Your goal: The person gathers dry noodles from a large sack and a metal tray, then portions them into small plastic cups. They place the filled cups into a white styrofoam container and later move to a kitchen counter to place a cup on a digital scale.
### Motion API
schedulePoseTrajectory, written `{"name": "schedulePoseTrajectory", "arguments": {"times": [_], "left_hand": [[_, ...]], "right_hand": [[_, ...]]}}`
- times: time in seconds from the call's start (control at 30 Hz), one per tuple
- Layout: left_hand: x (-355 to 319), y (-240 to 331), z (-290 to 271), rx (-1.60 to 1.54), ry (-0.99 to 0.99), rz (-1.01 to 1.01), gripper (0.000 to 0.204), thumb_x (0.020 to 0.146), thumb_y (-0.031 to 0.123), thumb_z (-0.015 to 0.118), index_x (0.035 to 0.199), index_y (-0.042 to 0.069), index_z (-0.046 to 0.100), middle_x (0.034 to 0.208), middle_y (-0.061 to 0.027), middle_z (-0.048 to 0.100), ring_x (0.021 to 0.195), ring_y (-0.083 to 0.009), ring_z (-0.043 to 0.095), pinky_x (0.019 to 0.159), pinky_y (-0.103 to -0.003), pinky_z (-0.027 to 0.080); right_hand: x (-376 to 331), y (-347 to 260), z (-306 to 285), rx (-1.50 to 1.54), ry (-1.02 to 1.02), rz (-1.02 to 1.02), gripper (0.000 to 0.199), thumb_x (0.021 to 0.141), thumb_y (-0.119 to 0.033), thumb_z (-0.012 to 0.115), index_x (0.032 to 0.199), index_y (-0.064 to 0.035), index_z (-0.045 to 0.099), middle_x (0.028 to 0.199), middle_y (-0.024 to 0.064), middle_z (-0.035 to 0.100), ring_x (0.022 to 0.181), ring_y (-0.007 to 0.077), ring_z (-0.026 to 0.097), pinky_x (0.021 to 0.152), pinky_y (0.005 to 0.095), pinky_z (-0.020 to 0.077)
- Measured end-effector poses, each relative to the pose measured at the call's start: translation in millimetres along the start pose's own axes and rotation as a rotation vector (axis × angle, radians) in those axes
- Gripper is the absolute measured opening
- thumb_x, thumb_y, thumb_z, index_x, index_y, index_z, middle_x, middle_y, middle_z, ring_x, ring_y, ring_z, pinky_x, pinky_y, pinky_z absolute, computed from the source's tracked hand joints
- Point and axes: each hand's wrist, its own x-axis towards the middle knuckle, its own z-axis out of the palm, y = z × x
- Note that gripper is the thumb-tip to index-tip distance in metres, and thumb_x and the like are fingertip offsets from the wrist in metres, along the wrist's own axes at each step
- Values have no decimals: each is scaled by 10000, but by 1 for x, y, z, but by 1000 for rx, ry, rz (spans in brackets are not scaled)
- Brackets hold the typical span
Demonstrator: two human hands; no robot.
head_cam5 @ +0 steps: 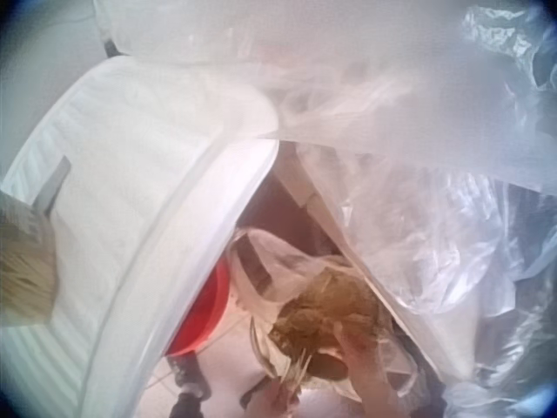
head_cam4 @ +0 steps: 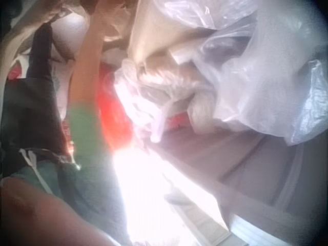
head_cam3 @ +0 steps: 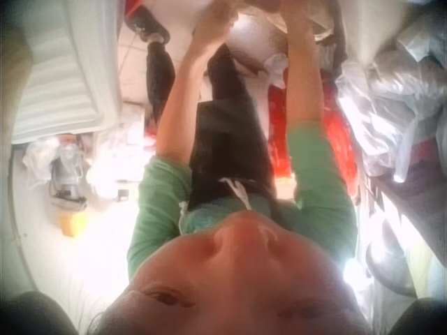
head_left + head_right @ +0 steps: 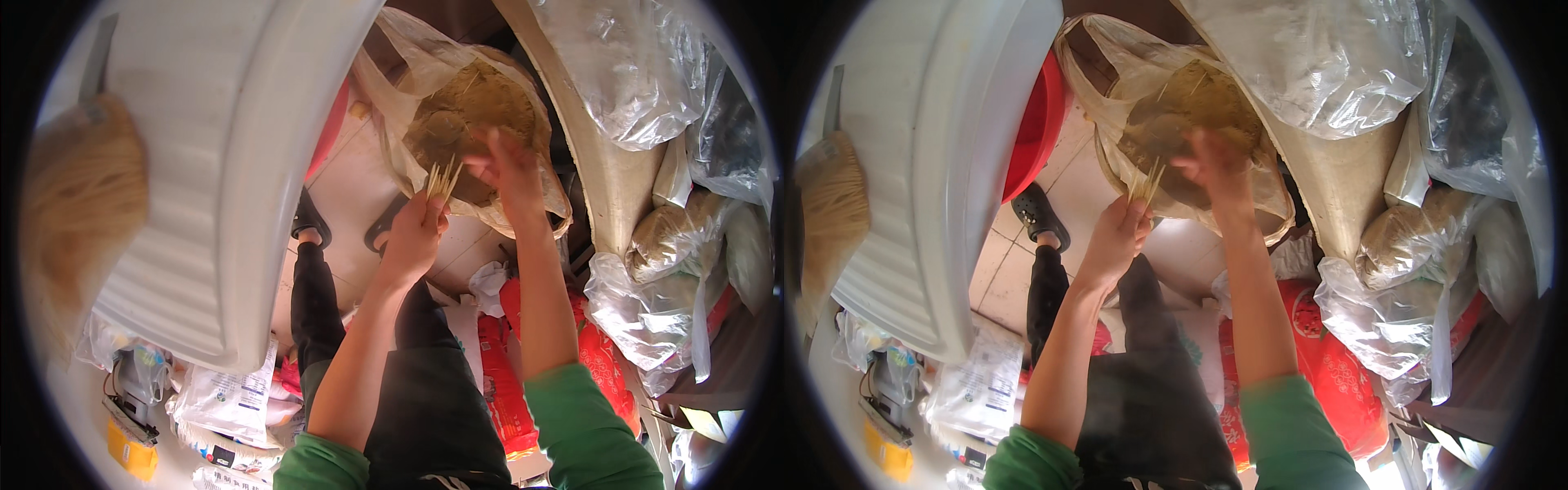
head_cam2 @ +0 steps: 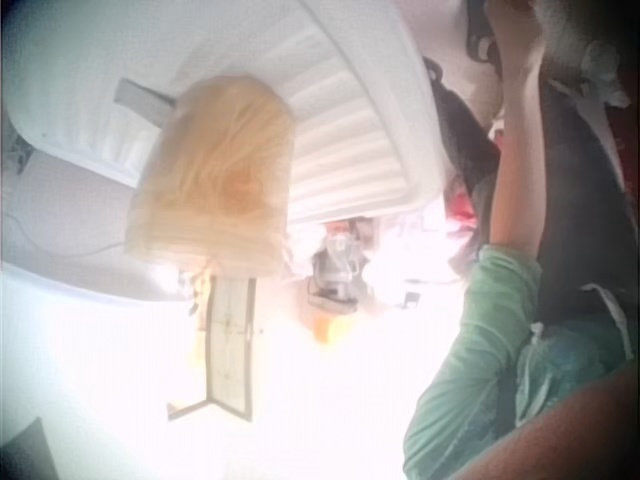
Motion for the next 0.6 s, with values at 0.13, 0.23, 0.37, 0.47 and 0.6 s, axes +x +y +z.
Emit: {"name": "schedulePoseTrajectory", "arguments": {"times": [0.13,0.23,0.37,0.47,0.6], "left_hand": [[2,-7,-2,-72,17,-78,283,965,231,386,840,-8,472,644,-58,508,530,-141,448,540,-298,390],[2,-12,-3,19,76,-40,292,969,242,375,841,-3,469,633,-65,506,532,-151,462,540,-300,389],[-4,-18,-7,75,165,-28,295,971,247,361,848,2,467,625,-81,512,547,-177,493,548,-318,397],[-9,-17,-12,88,158,-43,283,969,238,357,855,3,465,639,-95,526,565,-192,510,561,-331,406],[-8,-10,-5,81,156,25,266,968,240,374,864,4,440,596,-46,448,524,-131,433,490,-272,366]], "right_hand": [[86,26,17,-815,91,-375,312,859,-327,560,960,-58,683,815,112,680,743,237,648,633,363,501],[119,58,52,-1210,112,-427,265,812,-318,602,920,-94,695,902,134,669,796,305,646,684,402,508],[130,69,64,-1401,-6,-226,260,800,-290,604,940,-86,684,961,138,657,858,307,646,746,400,506],[126,55,29,-1548,-202,-432,281,793,-211,599,1022,-53,638,945,163,654,873,301,649,723,412,510],[119,44,-18,-1217,-39,-213,333,761,-131,607,1077,-29,592,940,201,644,903,304,642,714,431,509]]}}
